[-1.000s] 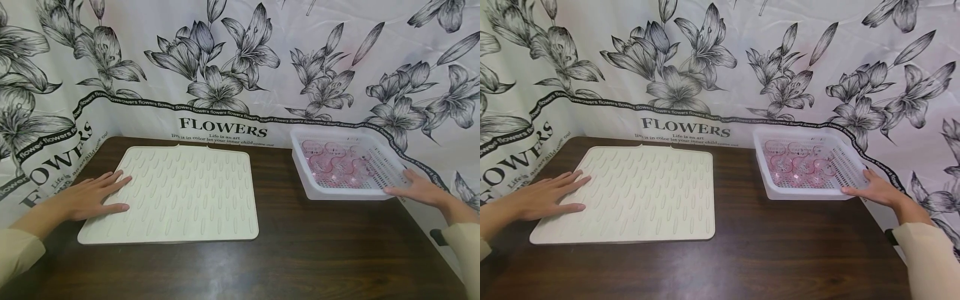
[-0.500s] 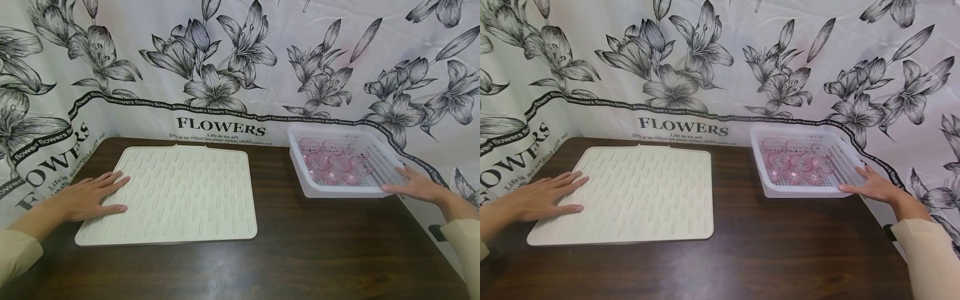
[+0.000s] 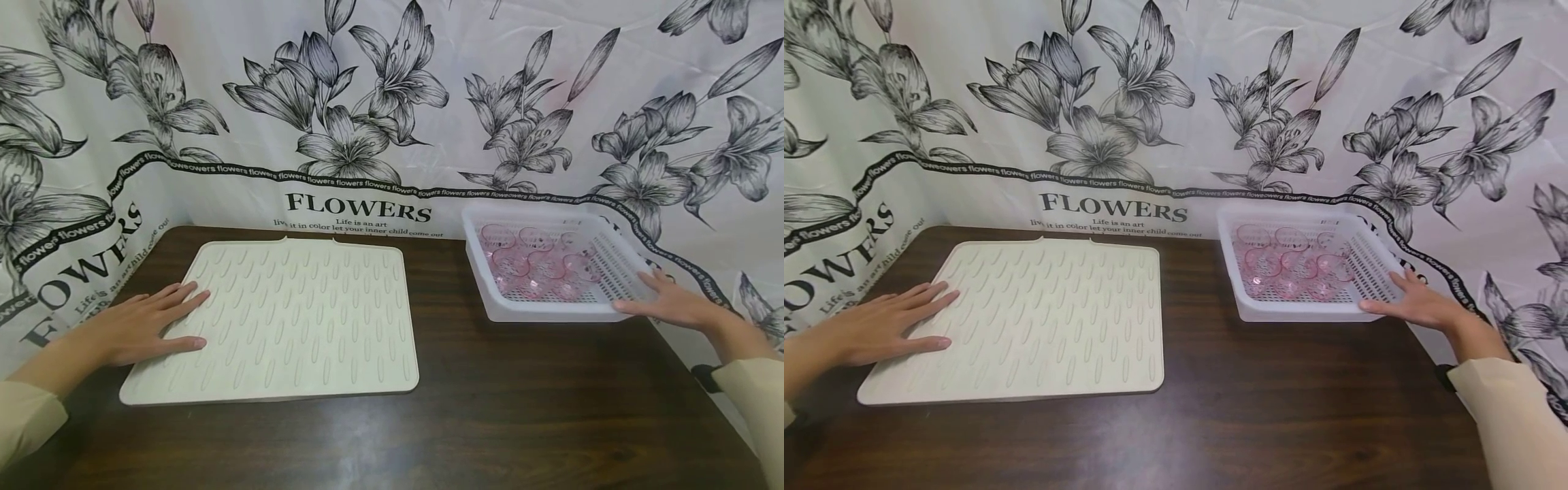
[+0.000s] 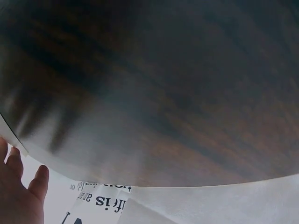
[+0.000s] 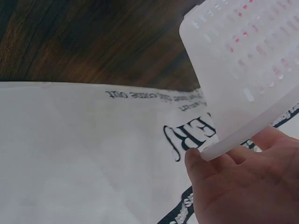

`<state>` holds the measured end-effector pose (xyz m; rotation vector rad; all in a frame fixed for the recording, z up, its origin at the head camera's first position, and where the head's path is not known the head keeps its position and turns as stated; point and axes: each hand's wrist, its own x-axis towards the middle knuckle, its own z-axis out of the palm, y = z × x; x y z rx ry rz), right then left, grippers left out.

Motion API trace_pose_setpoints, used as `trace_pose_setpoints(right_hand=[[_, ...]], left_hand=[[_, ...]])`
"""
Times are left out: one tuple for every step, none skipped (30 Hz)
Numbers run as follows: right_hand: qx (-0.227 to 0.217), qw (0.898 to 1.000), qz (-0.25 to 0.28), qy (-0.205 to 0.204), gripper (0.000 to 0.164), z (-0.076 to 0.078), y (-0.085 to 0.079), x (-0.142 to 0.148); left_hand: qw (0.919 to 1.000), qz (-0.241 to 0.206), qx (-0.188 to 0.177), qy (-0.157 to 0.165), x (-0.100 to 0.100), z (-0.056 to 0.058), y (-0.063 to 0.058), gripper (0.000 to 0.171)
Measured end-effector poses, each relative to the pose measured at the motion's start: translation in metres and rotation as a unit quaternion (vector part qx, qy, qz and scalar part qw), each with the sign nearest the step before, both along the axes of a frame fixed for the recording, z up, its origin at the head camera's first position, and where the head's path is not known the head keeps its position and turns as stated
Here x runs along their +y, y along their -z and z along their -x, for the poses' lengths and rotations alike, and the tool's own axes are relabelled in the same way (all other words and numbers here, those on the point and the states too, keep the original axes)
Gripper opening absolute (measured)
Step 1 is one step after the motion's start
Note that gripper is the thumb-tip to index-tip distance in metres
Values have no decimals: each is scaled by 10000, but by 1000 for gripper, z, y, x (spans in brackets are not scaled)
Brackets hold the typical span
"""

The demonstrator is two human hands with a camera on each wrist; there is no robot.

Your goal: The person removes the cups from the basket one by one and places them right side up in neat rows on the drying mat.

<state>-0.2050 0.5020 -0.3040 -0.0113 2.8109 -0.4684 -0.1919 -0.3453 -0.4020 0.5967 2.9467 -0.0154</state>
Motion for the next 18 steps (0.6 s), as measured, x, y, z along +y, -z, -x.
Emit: trace_pose_setpoints(right_hand=[[10,10000,18,-11,109,0,0,-2],[18,10000,26,-28,109,0,-1,-4],[33,10000,41,-50,109,-1,-1,-7],[29,10000,50,-62,110,-1,-1,-9],[9,10000,59,-59,110,0,-2,-11],[-6,10000,63,-49,111,0,-3,-14],[-23,10000,45,-42,112,0,-3,-16],[-34,10000,21,-38,113,1,-4,-18],[-42,10000,7,-37,114,1,-4,-20],[-66,10000,-20,-26,114,2,-5,-21],[-77,10000,-43,-15,115,2,-5,-22],[-80,9999,-60,-21,115,3,-5,-23],[-86,9999,-69,-30,115,3,-5,-24],[-97,9999,-65,-24,115,3,-5,-25],[-99,9999,-72,-23,115,3,-5,-25],[-110,9999,-89,-17,115,4,-5,-26],[-119,9999,-96,-20,115,4,-5,-26],[-132,9998,-113,-25,115,4,-4,-27]], left_hand=[[10000,6,9,8,0,0,0,91],[10000,7,5,-3,-1,-1,0,92],[10000,1,-5,-15,-1,-1,0,92],[10000,-2,3,-12,-1,-1,0,92],[10000,2,32,8,-1,-1,1,92],[10000,-6,49,15,-1,-1,1,92],[10000,-16,38,-3,-2,-1,1,92],[10000,-24,31,-19,-2,-1,1,92],[10000,-23,44,-13,-2,-1,2,92],[10000,-23,74,14,-2,-2,2,92],[10000,-24,80,15,-2,-2,2,92],[10000,-28,65,1,-2,-2,2,92],[10000,-25,59,1,-3,-2,2,92],[10000,-21,75,18,-2,-2,2,92],[10000,-19,84,36,-2,-2,2,91],[9999,-16,96,47,-2,-2,1,91],[10000,-11,88,36,-2,-2,1,91],[10000,-2,82,30,-1,-1,1,91]])
